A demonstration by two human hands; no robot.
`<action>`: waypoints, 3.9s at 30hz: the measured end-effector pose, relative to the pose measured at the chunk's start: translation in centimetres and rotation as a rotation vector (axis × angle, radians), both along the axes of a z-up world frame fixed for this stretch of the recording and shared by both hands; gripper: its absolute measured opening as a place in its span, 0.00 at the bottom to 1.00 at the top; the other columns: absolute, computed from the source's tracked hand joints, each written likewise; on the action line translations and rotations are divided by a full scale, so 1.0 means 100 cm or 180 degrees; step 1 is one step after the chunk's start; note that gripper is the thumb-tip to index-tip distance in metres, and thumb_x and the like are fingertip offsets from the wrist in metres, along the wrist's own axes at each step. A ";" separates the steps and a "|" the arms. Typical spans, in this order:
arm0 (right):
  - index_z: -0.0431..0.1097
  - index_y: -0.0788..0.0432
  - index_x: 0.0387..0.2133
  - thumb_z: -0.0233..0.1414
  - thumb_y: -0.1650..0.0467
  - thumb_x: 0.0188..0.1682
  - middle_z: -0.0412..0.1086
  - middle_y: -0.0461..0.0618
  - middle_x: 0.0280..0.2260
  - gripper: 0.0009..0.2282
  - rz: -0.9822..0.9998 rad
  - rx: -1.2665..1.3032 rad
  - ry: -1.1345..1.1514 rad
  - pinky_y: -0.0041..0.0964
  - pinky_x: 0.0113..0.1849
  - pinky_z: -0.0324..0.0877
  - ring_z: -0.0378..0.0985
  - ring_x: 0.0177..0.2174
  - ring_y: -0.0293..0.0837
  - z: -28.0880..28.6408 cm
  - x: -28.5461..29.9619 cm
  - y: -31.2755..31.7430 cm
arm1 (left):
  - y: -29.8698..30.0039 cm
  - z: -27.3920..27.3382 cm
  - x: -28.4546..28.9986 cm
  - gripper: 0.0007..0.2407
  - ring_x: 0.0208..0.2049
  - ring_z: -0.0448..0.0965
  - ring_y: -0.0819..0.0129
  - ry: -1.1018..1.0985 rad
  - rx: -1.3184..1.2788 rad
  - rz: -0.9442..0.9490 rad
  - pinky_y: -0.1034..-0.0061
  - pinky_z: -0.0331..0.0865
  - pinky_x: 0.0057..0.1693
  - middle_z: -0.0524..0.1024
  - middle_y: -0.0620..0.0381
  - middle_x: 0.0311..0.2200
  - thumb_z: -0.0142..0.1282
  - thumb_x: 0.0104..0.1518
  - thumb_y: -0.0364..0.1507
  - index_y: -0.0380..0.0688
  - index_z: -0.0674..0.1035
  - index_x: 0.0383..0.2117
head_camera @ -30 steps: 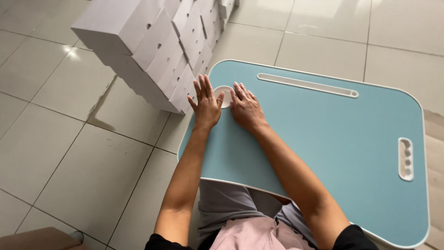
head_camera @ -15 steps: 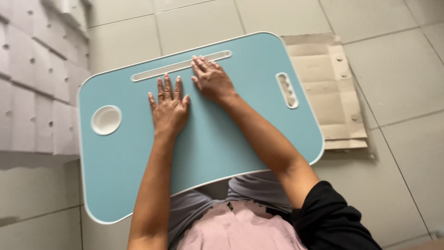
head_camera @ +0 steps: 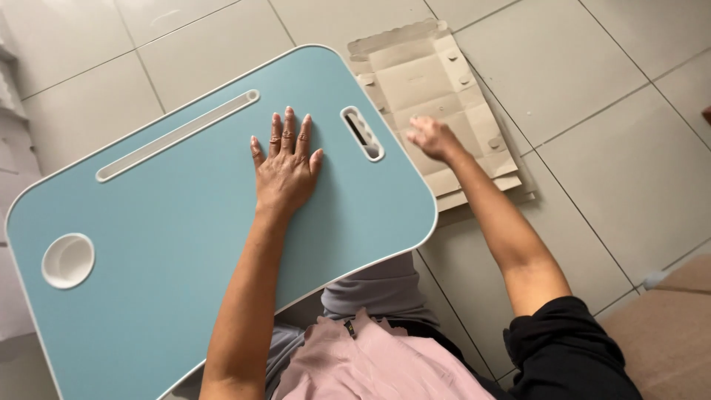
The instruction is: Folding cardboard sheets into boxes and stacking them on a tiled floor.
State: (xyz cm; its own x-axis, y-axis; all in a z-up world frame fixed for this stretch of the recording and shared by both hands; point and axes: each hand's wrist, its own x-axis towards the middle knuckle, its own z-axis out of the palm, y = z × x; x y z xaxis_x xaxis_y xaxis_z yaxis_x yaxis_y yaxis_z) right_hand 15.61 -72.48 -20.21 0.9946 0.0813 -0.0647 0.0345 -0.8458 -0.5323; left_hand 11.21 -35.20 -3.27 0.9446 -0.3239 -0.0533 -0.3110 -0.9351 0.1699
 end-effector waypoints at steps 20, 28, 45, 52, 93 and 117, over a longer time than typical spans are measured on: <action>0.65 0.39 0.62 0.61 0.58 0.45 0.58 0.48 0.64 0.29 0.0552 0.0099 -0.0216 0.53 0.58 0.66 0.59 0.64 0.56 -0.104 -0.113 -0.008 | -0.003 -0.003 0.000 0.26 0.74 0.37 0.60 -0.0174 -0.0014 -0.0096 0.38 0.32 0.70 0.41 0.57 0.75 0.28 0.68 0.50 0.62 0.51 0.72; 0.69 0.41 0.59 0.57 0.63 0.49 0.64 0.50 0.62 0.22 0.0352 0.0689 -0.0101 0.50 0.60 0.64 0.63 0.62 0.56 -0.082 -0.118 -0.010 | -0.003 -0.003 0.000 0.26 0.74 0.37 0.59 -0.0196 -0.0011 -0.0116 0.38 0.32 0.70 0.42 0.56 0.74 0.27 0.68 0.50 0.62 0.51 0.72; 0.78 0.52 0.36 0.48 0.62 0.59 0.77 0.45 0.41 0.12 -0.0326 0.0754 -0.0966 0.44 0.41 0.75 0.79 0.46 0.49 -0.105 -0.109 -0.015 | -0.001 -0.007 0.001 0.26 0.74 0.39 0.59 -0.0257 -0.0099 -0.0122 0.37 0.33 0.70 0.44 0.56 0.74 0.29 0.68 0.51 0.63 0.53 0.72; 0.67 0.54 0.18 0.50 0.59 0.59 0.62 0.54 0.14 0.19 -0.1386 0.0960 -0.1220 0.45 0.26 0.64 0.70 0.21 0.51 -0.031 -0.081 -0.038 | -0.002 -0.009 0.002 0.26 0.74 0.40 0.59 -0.0330 -0.0120 -0.0102 0.38 0.33 0.70 0.44 0.58 0.74 0.29 0.68 0.51 0.64 0.54 0.72; 0.72 0.59 0.51 0.54 0.63 0.53 0.74 0.58 0.48 0.17 0.2708 0.0384 -0.2347 0.44 0.43 0.74 0.77 0.50 0.57 0.194 -0.206 0.334 | 0.243 -0.002 -0.119 0.36 0.70 0.51 0.40 -0.1538 -0.0945 0.1080 0.56 0.57 0.69 0.47 0.34 0.71 0.59 0.51 0.18 0.41 0.57 0.70; 0.50 0.64 0.67 0.53 0.44 0.44 0.41 0.66 0.70 0.46 0.2395 -0.1094 -0.1923 0.50 0.65 0.41 0.41 0.69 0.56 0.152 -0.259 0.317 | 0.130 -0.036 -0.260 0.50 0.75 0.29 0.40 -0.1533 0.0392 0.0214 0.26 0.27 0.64 0.41 0.42 0.73 0.64 0.36 0.53 0.40 0.55 0.68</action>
